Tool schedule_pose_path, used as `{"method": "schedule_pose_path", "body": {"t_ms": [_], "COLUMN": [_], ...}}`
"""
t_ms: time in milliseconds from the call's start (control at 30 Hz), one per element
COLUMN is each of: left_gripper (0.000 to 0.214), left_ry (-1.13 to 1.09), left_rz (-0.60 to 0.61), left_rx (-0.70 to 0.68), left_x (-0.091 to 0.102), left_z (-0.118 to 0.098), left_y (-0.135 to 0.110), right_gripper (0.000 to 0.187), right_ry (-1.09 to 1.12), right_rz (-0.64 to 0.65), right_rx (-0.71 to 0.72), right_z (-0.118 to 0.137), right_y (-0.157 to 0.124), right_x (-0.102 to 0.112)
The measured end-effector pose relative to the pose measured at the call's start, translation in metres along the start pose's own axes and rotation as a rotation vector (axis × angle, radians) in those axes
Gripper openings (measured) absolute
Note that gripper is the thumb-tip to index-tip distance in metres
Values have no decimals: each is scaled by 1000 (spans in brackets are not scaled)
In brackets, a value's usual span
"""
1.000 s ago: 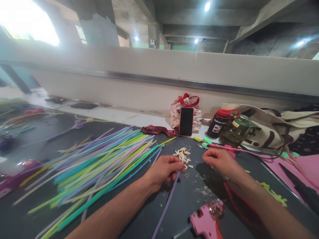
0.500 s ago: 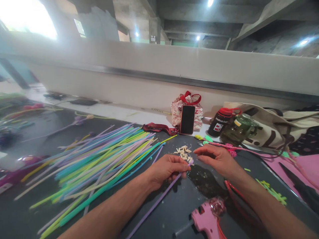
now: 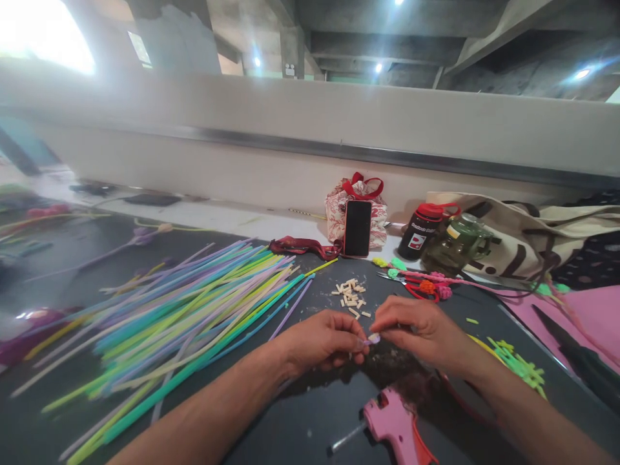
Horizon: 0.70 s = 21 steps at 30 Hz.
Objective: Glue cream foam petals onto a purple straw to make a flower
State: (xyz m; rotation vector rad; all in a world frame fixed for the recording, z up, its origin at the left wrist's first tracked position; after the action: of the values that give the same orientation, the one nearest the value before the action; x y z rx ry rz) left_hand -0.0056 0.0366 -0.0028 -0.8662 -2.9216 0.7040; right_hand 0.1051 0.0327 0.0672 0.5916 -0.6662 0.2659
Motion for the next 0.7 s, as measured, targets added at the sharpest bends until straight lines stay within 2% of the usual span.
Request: {"method": "schedule_pose_path", "body": {"t_ms": [133, 233, 333, 467, 567, 700], "left_gripper": [16, 26, 32, 15, 6, 10], "left_ry": [18, 27, 112, 316, 426, 534], "left_rz": [-36, -105, -224, -411, -457, -482], "left_rx": [-13, -75, -215, -420, -515, -616], "left_x": [2, 3, 5, 7, 5, 4], "left_z": [1, 0, -5, -16, -22, -25], "left_y": [2, 5, 7, 0, -5, -8], "right_gripper": [21, 21, 21, 20, 17, 15], "right_ry": [20, 4, -27, -77, -106, -134], "right_rz": [-1, -24, -61, -88, -120, -134], "right_rx": [-1, -46, -105, -157, -186, -220], "right_z": [2, -1, -8, -15, -18, -20], "right_y": [-2, -3, -4, -6, -6, -6], "right_x": [-1, -3, -5, -7, -7, -8]}}
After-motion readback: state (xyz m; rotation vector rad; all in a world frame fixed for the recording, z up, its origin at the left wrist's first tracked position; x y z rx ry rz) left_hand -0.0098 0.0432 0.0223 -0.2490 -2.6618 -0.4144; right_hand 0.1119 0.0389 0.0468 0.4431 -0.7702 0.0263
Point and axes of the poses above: each hand's wrist, its own y-axis towards the middle knuckle, its own x-axis out of the back of the hand, z = x × y, the point moved 7 cm from there along y, towards the middle knuckle, and after that the axes turned 15 degrees about -z, right-handed, at the moved point
